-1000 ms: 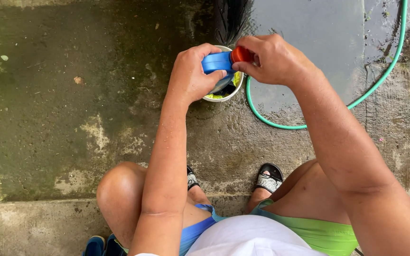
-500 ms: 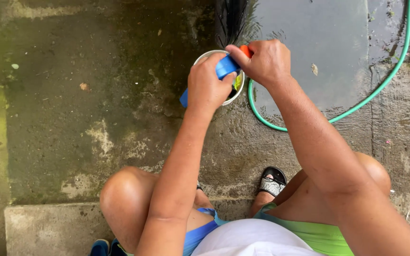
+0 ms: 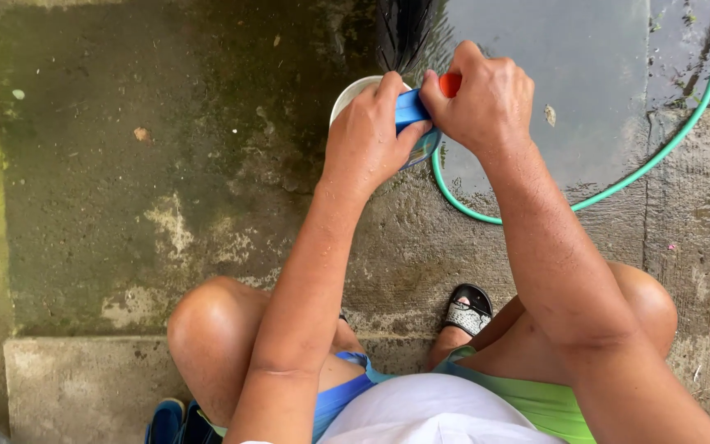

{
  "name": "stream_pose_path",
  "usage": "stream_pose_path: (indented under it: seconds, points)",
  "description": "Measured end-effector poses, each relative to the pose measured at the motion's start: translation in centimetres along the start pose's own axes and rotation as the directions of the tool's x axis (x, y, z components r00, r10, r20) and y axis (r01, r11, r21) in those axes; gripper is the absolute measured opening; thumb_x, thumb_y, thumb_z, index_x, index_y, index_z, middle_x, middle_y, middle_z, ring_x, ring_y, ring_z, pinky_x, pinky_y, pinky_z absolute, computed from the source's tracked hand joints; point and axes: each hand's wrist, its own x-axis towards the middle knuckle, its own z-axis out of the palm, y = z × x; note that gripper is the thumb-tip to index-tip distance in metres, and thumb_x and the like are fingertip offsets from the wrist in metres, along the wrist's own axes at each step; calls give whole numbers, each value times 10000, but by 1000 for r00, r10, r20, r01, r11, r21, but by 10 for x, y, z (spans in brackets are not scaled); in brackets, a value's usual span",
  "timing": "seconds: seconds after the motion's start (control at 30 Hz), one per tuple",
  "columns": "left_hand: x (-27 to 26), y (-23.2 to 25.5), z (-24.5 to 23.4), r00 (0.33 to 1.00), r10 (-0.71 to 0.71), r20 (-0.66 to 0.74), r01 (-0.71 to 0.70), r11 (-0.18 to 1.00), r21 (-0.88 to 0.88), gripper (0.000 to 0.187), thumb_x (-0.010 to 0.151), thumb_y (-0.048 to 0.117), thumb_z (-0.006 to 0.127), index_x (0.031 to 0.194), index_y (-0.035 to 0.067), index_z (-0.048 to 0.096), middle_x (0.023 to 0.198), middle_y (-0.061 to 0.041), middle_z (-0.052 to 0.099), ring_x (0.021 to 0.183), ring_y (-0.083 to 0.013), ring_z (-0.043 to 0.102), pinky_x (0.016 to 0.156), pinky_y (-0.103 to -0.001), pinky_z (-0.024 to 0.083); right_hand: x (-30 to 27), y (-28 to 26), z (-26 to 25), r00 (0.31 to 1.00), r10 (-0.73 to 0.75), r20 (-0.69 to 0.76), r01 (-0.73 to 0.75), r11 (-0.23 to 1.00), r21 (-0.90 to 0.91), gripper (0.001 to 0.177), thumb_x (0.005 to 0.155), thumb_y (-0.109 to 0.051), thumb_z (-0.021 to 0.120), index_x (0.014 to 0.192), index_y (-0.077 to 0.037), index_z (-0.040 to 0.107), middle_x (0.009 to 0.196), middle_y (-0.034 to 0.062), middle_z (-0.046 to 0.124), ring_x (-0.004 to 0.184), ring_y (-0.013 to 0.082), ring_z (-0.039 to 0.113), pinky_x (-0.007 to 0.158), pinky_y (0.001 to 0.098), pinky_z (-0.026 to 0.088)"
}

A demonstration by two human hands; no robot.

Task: The recorder prepares soap in a bucket and washes a scooter wheel.

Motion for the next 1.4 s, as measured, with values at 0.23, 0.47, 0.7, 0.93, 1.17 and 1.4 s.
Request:
stream_pose_path:
  seconds: [0.23, 0.47, 0.7, 0.93, 1.17, 1.4]
  points:
    - [-4, -1, -51, 999, -6, -40, 17, 957, 290, 518, 757, 387, 889, 1043, 88, 577, 890, -98, 751, 823, -361, 728, 678, -502, 538, 9, -21, -23, 986, -155, 54, 135, 954, 266, 412, 984, -412, 884, 867, -58, 709, 737, 93, 713, 622, 259, 697, 588, 394, 556]
    - [-23, -15, -126, 981, -38, -188, 119, 890, 440, 610, 755, 439, 876, 1156, 99, 568, 886, -119, 736, 830, -341, 738, 663, -462, 575, 18, -24, -1, 968, -163, 189, -14, 721, 693, 232, 1118, -206, 744, 1190, -4, 654, 940, 73, 684, 823, 128, 680, 709, 293, 519]
    - [-135, -56, -212, 887, -42, -460, 263, 865, 427, 568, 840, 395, 865, 1291, 166, 606, 1128, -111, 730, 930, -349, 728, 755, -457, 574, 25, 98, 168, 910, -203, 363, -24, 846, 533, 271, 1129, -245, 619, 1245, 0, 627, 1046, 118, 681, 877, 153, 630, 699, 334, 494]
    - [-212, -137, -182, 840, -394, -373, 525, 765, 373, 420, 909, 398, 838, 1177, 133, 654, 1019, -140, 747, 889, -401, 712, 726, -511, 543, -36, 73, 145, 964, -7, 267, -83, 942, 326, 257, 1033, -212, 849, 1026, 32, 771, 948, 145, 762, 812, 184, 730, 764, 349, 590]
    - [-327, -197, -162, 727, -515, -455, 672, 671, 314, 459, 898, 385, 834, 1196, 86, 653, 1015, -202, 733, 892, -429, 706, 740, -520, 546, -104, 128, 225, 859, 306, 411, -398, 904, 159, 455, 1049, -450, 704, 984, -6, 775, 843, 156, 742, 777, 257, 716, 754, 408, 563]
    - [-435, -187, -195, 614, -562, -554, 776, 556, 296, 451, 932, 334, 831, 1237, 63, 639, 1076, -231, 719, 961, -445, 692, 815, -518, 550, -152, 202, 314, 833, 435, 342, -552, 697, 457, 261, 1076, -297, 611, 1084, -40, 661, 1008, 58, 709, 897, 163, 679, 783, 311, 556]
